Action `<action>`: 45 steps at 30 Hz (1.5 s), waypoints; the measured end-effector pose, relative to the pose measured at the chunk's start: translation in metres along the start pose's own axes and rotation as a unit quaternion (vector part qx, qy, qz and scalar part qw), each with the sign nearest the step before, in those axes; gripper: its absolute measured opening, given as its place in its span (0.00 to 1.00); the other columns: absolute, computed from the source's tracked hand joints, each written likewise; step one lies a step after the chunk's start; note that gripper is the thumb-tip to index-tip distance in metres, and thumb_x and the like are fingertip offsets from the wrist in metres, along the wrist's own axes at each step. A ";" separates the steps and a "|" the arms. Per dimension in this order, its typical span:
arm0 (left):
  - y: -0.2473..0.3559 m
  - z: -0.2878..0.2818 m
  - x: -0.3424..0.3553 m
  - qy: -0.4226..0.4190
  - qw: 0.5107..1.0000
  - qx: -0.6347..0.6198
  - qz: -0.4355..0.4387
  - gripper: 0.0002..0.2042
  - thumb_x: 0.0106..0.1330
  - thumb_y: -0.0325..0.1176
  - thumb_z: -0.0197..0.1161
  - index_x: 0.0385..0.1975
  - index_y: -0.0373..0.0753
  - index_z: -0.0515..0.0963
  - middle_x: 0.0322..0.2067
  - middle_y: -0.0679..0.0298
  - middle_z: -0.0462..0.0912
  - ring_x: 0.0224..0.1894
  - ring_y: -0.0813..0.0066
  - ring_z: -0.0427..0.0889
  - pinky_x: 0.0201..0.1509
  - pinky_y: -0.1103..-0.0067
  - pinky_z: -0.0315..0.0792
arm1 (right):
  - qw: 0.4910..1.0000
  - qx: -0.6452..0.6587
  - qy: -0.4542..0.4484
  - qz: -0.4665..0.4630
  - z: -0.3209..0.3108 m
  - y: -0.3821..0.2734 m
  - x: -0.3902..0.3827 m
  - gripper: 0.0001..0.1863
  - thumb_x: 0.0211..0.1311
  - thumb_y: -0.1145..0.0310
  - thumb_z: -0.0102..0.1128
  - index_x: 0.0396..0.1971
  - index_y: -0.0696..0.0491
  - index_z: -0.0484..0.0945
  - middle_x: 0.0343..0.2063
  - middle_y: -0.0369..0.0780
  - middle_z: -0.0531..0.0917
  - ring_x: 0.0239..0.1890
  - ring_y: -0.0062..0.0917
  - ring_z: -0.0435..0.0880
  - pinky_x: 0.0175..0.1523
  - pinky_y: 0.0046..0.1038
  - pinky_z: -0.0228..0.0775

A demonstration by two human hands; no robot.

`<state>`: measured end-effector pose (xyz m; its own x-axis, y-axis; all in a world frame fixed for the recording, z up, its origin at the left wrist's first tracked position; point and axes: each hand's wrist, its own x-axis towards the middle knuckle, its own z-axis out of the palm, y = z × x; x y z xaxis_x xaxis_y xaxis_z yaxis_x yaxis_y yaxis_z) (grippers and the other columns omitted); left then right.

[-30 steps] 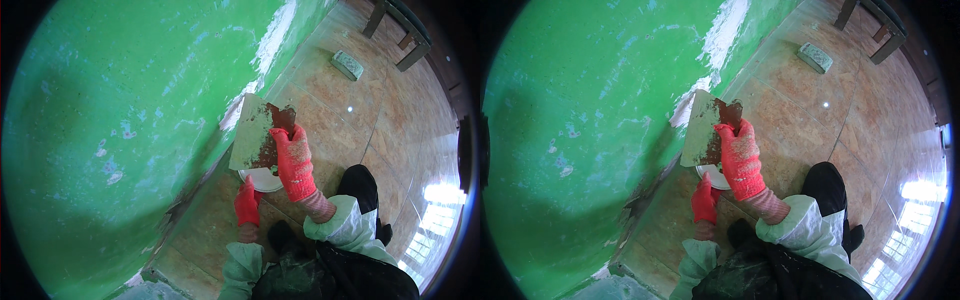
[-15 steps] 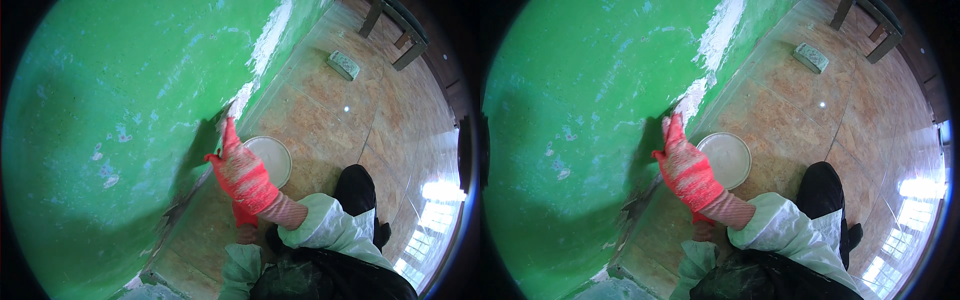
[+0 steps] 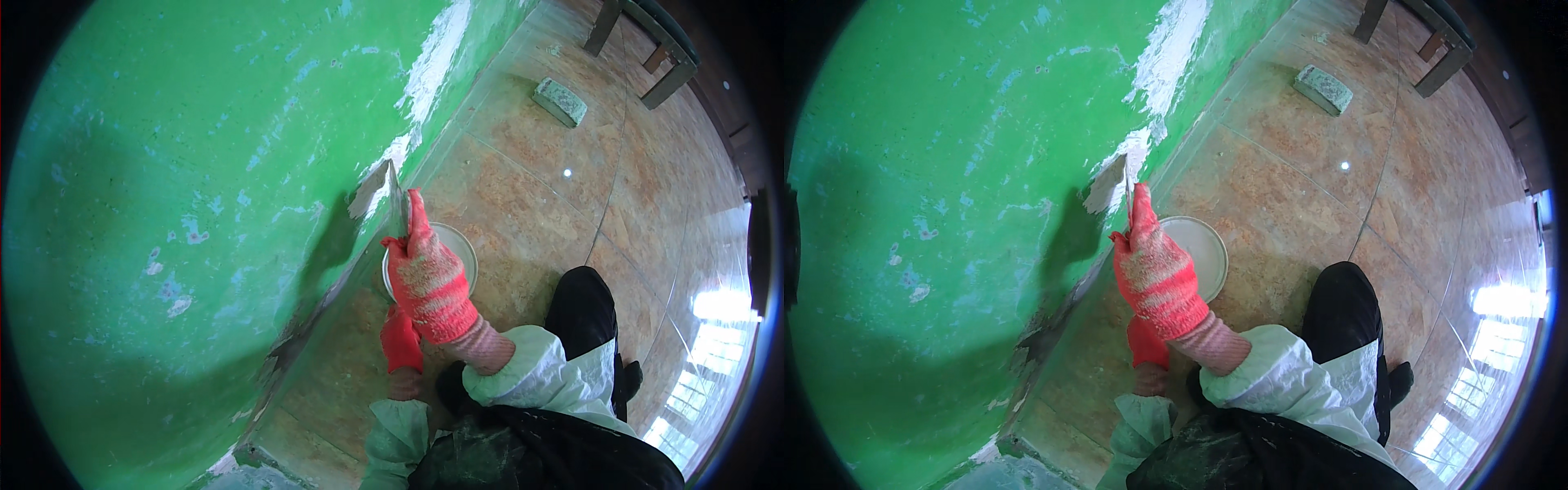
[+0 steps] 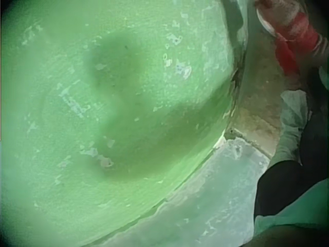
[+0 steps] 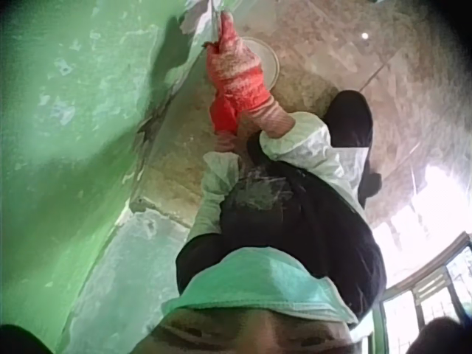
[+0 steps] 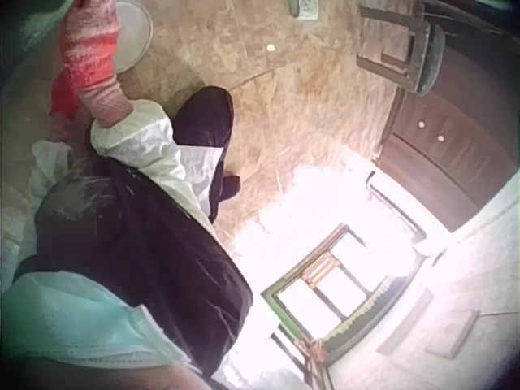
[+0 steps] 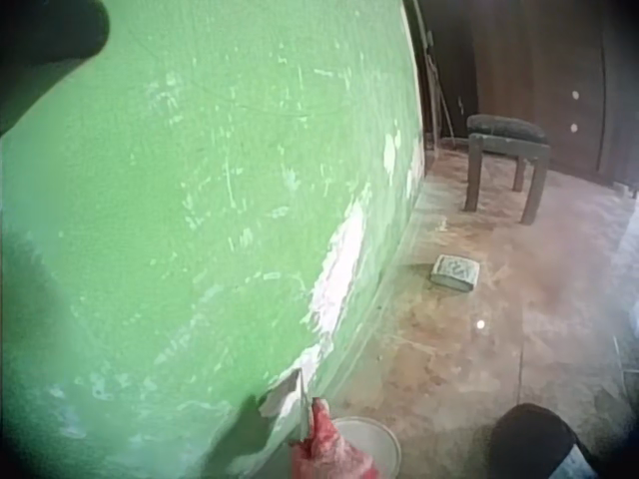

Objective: The person applies wall putty onto a green wall using a putty knife, scoops more compound from a container, and smooths it onto lower sections of the wall.

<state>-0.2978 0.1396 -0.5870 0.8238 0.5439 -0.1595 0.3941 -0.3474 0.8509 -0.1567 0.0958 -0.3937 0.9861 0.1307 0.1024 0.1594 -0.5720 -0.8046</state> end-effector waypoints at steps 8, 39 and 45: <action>-0.025 0.009 -0.001 0.016 1.000 0.012 -0.013 0.13 0.62 0.34 0.57 0.44 0.37 0.78 0.40 0.49 0.82 0.40 0.49 0.82 0.41 0.62 0.75 | 0.992 0.093 0.046 -0.070 0.021 -0.030 -0.011 0.42 0.55 0.71 0.64 0.69 0.50 0.55 0.26 0.42 0.82 0.26 0.37 0.82 0.32 0.36 0.73; 0.007 -0.006 -0.001 0.006 0.999 -0.003 -0.036 0.11 0.64 0.36 0.56 0.37 0.37 0.80 0.32 0.50 0.83 0.39 0.49 0.82 0.40 0.61 0.74 | 0.990 0.071 0.040 -0.117 0.012 0.010 -0.016 0.39 0.55 0.75 0.63 0.69 0.48 0.58 0.39 0.44 0.83 0.31 0.35 0.83 0.35 0.33 0.74; 0.015 -0.015 0.001 -0.017 0.986 0.161 0.046 0.13 0.64 0.39 0.56 0.39 0.37 0.80 0.36 0.51 0.83 0.39 0.51 0.83 0.39 0.62 0.74 | 0.992 0.081 0.072 -0.065 0.014 0.002 -0.001 0.39 0.54 0.76 0.64 0.68 0.47 0.61 0.34 0.45 0.82 0.30 0.34 0.83 0.35 0.32 0.73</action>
<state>-0.2978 0.1463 -0.5669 0.8732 0.4746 -0.1107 0.4213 -0.6210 0.6609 -0.1577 0.1062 -0.4037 0.9562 0.0705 0.2843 0.2870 -0.4180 -0.8619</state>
